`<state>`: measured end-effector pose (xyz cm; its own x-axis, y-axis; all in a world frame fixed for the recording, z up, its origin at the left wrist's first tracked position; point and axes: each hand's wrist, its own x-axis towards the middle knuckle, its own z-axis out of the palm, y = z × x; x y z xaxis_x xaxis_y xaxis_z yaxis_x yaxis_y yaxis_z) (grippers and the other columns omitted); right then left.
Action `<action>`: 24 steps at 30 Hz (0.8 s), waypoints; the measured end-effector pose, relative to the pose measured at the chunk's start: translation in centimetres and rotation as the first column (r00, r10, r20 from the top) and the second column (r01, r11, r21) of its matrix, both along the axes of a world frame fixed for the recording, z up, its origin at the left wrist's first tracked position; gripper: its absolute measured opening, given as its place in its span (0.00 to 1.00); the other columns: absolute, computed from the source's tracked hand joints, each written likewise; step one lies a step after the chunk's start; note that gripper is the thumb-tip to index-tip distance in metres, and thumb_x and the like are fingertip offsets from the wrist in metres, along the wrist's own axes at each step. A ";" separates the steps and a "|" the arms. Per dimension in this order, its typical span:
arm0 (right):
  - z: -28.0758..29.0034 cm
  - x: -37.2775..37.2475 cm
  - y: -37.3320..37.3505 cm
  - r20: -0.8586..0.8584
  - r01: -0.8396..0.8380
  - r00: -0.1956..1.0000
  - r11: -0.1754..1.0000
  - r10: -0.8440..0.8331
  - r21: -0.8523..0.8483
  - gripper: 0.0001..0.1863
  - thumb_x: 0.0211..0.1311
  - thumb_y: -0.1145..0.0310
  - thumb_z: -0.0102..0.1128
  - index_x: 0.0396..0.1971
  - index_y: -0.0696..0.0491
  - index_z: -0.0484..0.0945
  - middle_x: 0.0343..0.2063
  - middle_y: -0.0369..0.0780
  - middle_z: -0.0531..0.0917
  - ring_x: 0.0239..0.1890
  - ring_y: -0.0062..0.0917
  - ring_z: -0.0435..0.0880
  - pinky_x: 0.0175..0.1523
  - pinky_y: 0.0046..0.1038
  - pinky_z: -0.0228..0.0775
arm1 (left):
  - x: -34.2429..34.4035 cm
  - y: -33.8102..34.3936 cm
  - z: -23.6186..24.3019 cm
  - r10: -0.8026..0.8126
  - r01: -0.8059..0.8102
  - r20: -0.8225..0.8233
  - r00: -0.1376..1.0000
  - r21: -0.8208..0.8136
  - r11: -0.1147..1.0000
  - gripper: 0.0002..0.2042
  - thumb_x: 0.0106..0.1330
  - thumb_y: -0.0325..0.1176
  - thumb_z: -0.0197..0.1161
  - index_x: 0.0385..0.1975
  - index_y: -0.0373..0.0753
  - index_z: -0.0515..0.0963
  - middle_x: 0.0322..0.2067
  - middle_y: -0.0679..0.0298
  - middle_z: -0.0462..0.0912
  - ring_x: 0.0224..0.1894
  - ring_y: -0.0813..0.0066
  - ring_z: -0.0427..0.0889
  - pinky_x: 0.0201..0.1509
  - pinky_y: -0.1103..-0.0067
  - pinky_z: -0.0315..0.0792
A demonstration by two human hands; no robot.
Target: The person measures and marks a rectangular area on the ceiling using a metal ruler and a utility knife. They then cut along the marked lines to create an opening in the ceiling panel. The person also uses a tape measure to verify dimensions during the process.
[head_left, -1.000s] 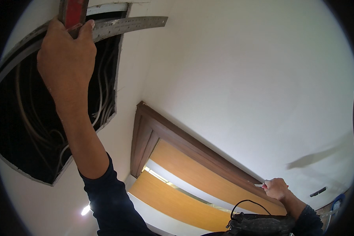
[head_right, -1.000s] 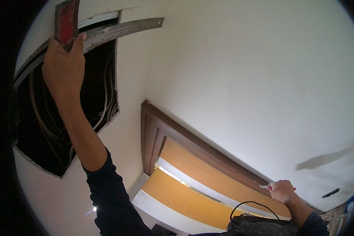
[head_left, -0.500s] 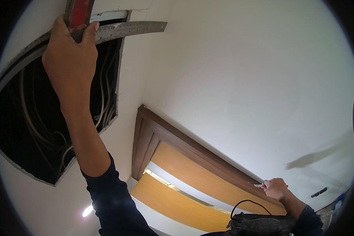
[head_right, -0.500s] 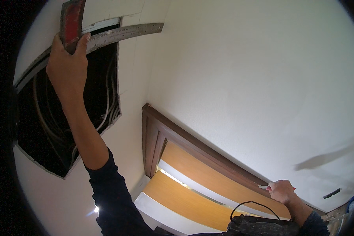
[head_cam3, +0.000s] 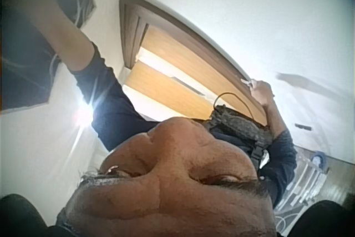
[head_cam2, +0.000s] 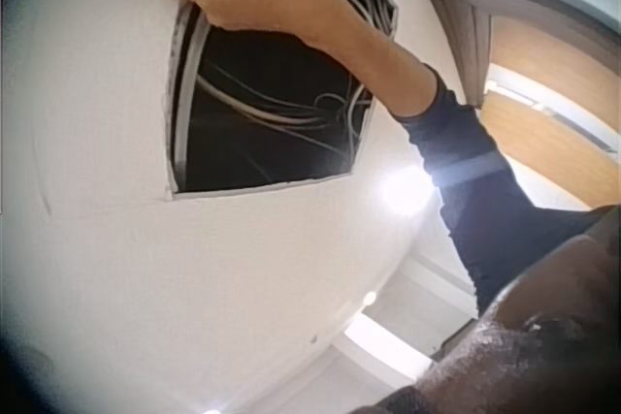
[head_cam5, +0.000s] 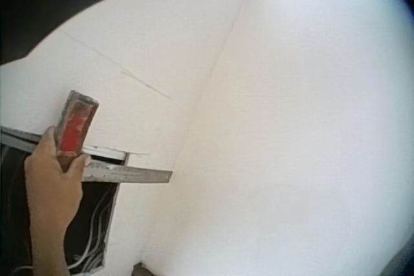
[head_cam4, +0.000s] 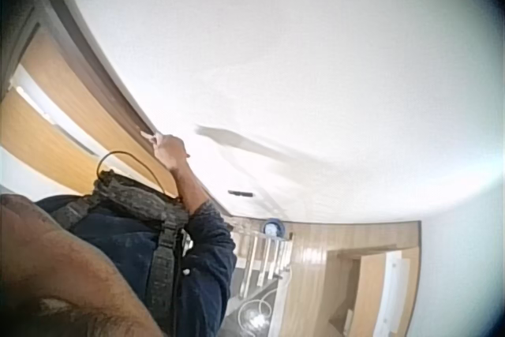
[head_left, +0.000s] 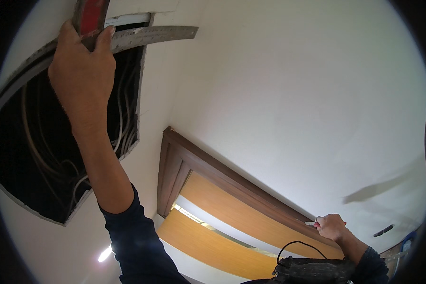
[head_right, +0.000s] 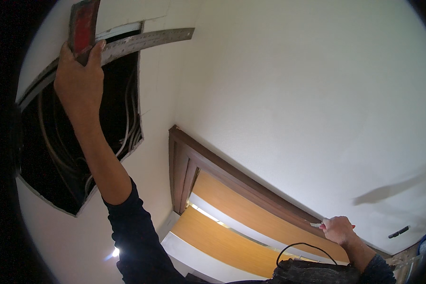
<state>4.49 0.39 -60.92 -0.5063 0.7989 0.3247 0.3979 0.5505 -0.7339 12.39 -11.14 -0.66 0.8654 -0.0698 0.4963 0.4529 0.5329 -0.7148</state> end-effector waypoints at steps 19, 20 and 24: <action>-0.7 -0.8 0.7 0.038 0.050 0.998 0.999 -0.050 -0.015 0.13 0.64 0.60 0.54 0.34 0.51 0.83 0.29 0.46 0.86 0.36 0.41 0.86 0.43 0.44 0.75 | -12.9 -2.7 0.7 -0.035 0.129 0.341 0.940 -0.256 0.958 0.21 0.64 0.36 0.68 0.53 0.33 0.74 0.43 0.50 0.84 0.46 0.58 0.86 0.53 0.67 0.77; -0.7 -0.9 0.6 0.039 0.044 0.998 0.999 -0.043 -0.024 0.13 0.64 0.60 0.55 0.34 0.51 0.83 0.29 0.46 0.86 0.36 0.41 0.86 0.44 0.44 0.75 | -13.0 -2.7 0.8 -0.035 0.131 0.344 0.938 -0.259 0.957 0.21 0.64 0.36 0.68 0.53 0.33 0.74 0.43 0.50 0.84 0.47 0.59 0.86 0.53 0.67 0.77; -0.5 -0.7 0.5 0.034 0.024 0.999 0.999 -0.023 -0.043 0.12 0.64 0.59 0.55 0.35 0.51 0.83 0.30 0.47 0.86 0.36 0.42 0.85 0.44 0.43 0.75 | -12.7 -2.7 1.0 -0.023 0.118 0.349 0.937 -0.256 0.959 0.21 0.64 0.35 0.68 0.53 0.33 0.74 0.43 0.50 0.83 0.47 0.59 0.85 0.54 0.66 0.76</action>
<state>3.78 0.85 -61.47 -0.4971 0.8236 0.2731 0.4349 0.5089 -0.7429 -0.29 -13.83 0.31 0.6394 0.0529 0.7671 0.7224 0.3003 -0.6228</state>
